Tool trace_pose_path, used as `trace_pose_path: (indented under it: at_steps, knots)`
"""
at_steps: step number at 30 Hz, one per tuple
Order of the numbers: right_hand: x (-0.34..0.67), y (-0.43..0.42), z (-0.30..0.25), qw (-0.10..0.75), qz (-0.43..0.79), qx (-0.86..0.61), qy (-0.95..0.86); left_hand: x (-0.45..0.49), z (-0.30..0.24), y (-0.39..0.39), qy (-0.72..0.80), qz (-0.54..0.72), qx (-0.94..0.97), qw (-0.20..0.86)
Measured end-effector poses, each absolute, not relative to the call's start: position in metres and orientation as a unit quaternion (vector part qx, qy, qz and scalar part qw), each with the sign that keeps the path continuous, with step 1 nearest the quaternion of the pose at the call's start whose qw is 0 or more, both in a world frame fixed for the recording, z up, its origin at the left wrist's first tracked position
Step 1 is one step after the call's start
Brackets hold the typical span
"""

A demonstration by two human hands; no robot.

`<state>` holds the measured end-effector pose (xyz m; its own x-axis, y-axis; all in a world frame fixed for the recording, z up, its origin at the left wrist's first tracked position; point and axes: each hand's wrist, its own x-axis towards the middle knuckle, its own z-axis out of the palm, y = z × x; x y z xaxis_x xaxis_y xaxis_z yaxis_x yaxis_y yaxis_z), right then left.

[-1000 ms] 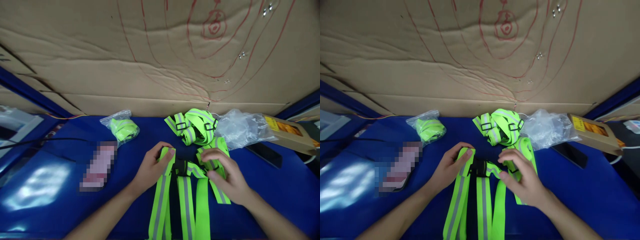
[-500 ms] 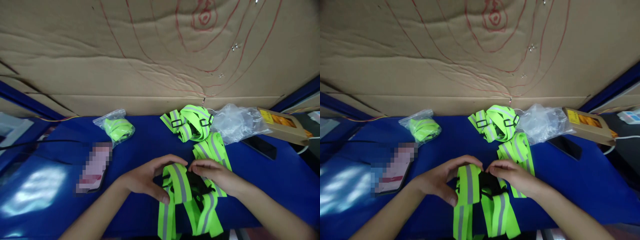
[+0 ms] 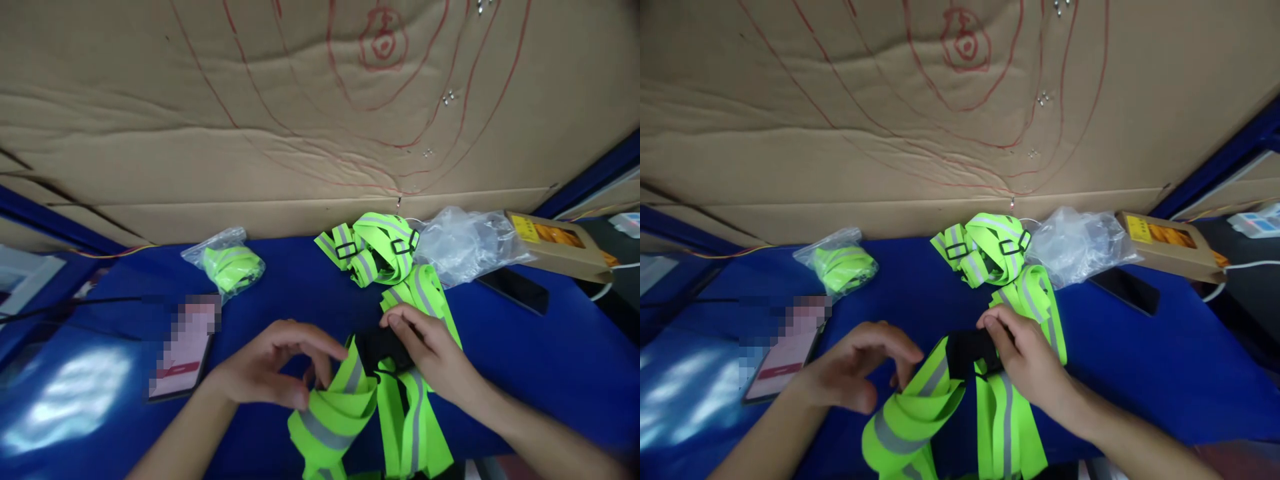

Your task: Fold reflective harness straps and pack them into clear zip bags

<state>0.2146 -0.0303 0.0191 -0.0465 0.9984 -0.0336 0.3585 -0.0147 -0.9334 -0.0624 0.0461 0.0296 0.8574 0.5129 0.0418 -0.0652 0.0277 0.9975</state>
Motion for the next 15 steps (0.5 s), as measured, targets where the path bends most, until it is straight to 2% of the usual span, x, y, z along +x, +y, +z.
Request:
trace_pose_path:
  at_steps: [5,11,15]
  knots:
    - [0.218,-0.032,0.017,0.422,0.346,-0.569,-0.615,-0.043,0.045,0.037,0.302,0.134,0.642,0.692]
    - [0.228,-0.025,0.017,0.425,0.330,-0.588,-0.604,-0.047,0.034,0.051,0.258,0.064,0.606,0.750]
    - [0.230,-0.024,0.020,0.433,0.252,-0.595,-0.628,-0.051,0.050,0.043,0.320,0.040,0.621,0.715]
